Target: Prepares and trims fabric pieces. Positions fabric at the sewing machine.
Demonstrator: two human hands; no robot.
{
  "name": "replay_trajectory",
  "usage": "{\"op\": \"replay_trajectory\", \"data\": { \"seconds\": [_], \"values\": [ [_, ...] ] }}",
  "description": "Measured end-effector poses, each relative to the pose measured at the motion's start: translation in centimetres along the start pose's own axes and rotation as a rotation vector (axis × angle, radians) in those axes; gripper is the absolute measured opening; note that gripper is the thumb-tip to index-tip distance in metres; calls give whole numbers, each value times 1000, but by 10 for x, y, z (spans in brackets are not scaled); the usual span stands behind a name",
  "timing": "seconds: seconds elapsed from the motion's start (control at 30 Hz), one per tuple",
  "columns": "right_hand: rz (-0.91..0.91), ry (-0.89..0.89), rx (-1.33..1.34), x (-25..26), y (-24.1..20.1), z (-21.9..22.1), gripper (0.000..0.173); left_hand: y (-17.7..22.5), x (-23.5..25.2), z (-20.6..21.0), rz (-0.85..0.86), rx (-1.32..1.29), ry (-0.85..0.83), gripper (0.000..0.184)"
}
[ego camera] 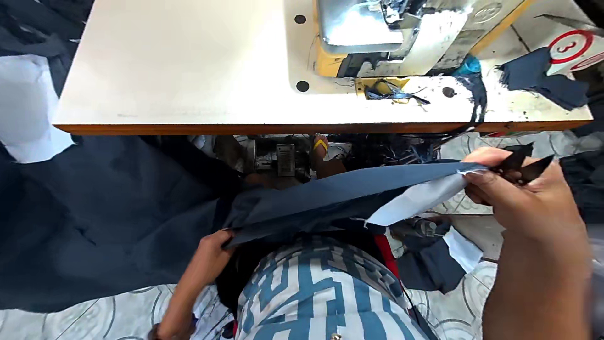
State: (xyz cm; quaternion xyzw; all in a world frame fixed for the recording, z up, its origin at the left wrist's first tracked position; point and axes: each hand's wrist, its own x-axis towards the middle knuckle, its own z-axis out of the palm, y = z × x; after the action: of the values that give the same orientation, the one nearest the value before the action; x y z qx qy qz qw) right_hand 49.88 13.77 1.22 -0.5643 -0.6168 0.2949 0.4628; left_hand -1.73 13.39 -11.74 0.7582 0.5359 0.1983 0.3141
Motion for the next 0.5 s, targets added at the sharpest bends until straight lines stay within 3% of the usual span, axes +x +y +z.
{"op": "replay_trajectory", "data": {
  "seconds": [0.1,0.17,0.23,0.33,0.5],
  "values": [
    [-5,-27,69,-12,6,-13,6,3,0,-82,200,-335,-291,14],
    [-20,-44,112,-17,6,-20,7,8,5,-126,302,-388,-280,14],
    [16,-42,62,-19,9,-22,6,12,14,-149,236,-266,-156,13],
    [121,-19,-265,-16,41,-16,13,9,44,-145,75,-156,5,7],
    [293,-201,-480,-18,98,21,12,20,95,-99,150,-183,-7,8]
  ]
}}
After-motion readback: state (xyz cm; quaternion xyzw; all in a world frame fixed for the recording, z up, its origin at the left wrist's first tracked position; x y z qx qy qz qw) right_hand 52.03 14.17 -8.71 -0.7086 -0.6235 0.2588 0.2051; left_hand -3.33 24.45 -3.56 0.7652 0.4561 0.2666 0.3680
